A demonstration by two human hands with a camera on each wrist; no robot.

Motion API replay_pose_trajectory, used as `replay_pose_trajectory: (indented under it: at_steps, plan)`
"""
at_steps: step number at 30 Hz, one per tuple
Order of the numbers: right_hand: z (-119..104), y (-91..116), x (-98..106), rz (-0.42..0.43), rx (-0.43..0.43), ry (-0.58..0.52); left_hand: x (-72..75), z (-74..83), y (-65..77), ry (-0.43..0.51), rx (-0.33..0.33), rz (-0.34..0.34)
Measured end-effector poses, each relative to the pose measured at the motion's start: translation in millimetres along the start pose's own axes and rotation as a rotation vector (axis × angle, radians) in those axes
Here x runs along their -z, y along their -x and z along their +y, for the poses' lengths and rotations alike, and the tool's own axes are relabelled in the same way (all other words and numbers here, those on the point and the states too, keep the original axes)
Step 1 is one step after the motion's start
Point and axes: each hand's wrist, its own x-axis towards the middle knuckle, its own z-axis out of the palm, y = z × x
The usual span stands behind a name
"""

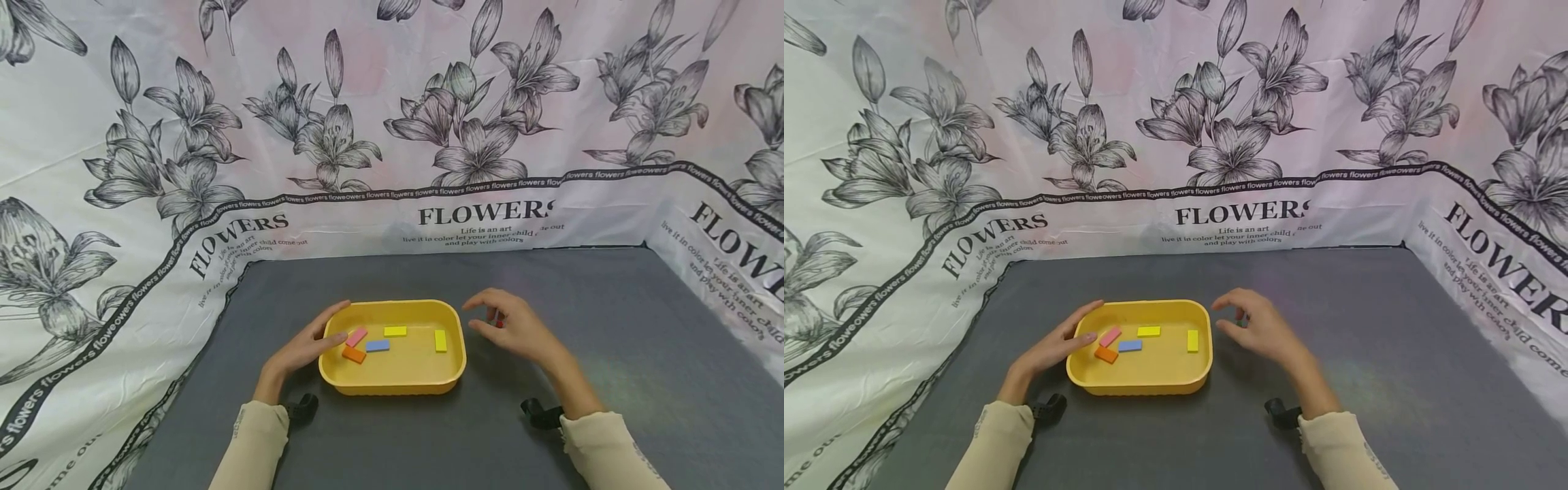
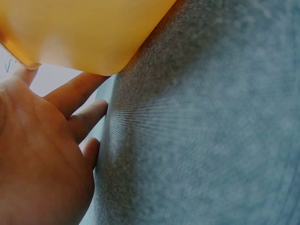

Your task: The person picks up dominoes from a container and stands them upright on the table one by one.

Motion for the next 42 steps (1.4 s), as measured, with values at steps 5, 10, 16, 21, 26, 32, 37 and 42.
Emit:
replay_pose_trajectory:
  at_steps: [5, 10, 16, 21, 26, 32, 37, 42]
  plan:
    - [-4.5, -4.7, -8.3, 0.011, 0.022, 0.008, 1.3, -0.4, 0.7, 0.001, -0.028, -0.001]
    - [-10.5, -10.7, -14.0, -0.011, 0.028, 0.039, 1.1, 0.8, -0.7, -0.007, -0.025, 0.001]
    - [-21.0, -26.6, -23.0, -0.108, 0.033, 0.126, 0.2, 2.4, -1.0, -0.004, -0.007, 0.008]
    - [-25.8, -40.3, -35.9, -0.237, 0.073, 0.289, 0.1, 0.3, -0.7, -0.010, -0.032, -0.001]
    - [-35.5, -47.9, -44.8, -0.388, 0.003, 0.456, -0.1, -0.2, 0.1, -0.008, -0.046, -0.006]
    - [-44.7, -51.6, -48.6, -0.453, -0.036, 0.541, 0.3, 0.7, 0.2, 0.000, -0.032, -0.005]
    - [-45.4, -54.1, -51.9, -0.488, -0.031, 0.574, 0.8, 0.7, 0.7, 0.001, -0.020, -0.001]
    - [-44.3, -57.4, -57.3, -0.530, -0.003, 0.619, 0.2, -0.3, 0.9, -0.005, -0.006, -0.001]
